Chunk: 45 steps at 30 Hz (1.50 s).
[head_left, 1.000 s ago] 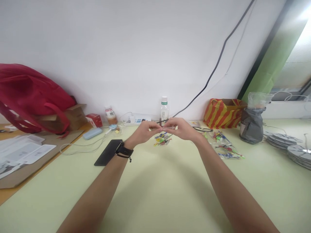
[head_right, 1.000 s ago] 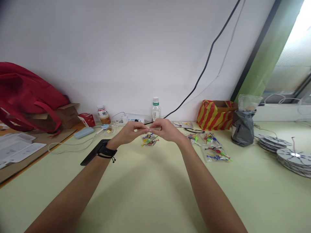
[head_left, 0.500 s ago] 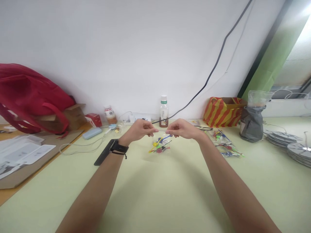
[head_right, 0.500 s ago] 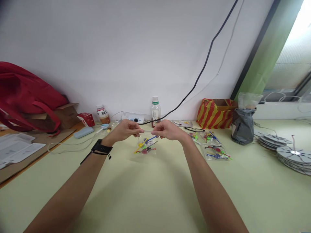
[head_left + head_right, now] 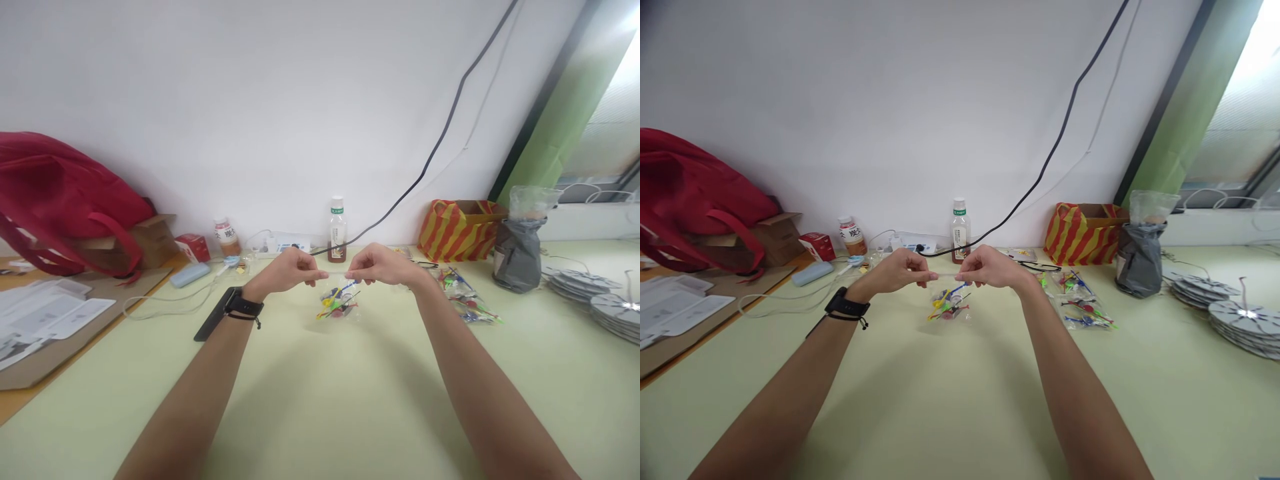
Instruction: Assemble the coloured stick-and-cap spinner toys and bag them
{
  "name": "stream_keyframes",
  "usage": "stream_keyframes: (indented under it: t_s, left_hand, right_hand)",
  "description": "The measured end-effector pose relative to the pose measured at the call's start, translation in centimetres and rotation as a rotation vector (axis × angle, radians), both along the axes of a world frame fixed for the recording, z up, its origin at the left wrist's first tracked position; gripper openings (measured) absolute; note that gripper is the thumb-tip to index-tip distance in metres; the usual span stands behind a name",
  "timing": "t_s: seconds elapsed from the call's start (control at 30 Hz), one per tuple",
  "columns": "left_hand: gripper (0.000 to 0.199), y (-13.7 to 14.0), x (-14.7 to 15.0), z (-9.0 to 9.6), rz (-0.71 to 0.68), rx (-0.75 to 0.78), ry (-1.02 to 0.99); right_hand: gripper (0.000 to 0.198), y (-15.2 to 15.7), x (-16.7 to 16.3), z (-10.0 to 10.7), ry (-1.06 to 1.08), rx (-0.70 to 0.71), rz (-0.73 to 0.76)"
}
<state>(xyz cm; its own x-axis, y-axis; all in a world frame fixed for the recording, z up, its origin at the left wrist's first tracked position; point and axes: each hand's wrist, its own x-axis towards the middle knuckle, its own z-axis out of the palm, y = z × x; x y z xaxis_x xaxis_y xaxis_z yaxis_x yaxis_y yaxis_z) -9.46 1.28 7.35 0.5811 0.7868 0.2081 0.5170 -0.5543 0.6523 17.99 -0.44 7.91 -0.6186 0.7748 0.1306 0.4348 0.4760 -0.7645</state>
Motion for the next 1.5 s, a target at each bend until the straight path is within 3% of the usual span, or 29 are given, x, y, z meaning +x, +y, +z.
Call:
stream_keyframes:
  t_s: [1.5]
  left_hand:
    - [0.041, -0.73, 0.47, 0.76, -0.138, -0.004, 0.121]
  right_hand:
    - [0.031, -0.35, 0.82, 0.67, -0.107, -0.055, 0.052]
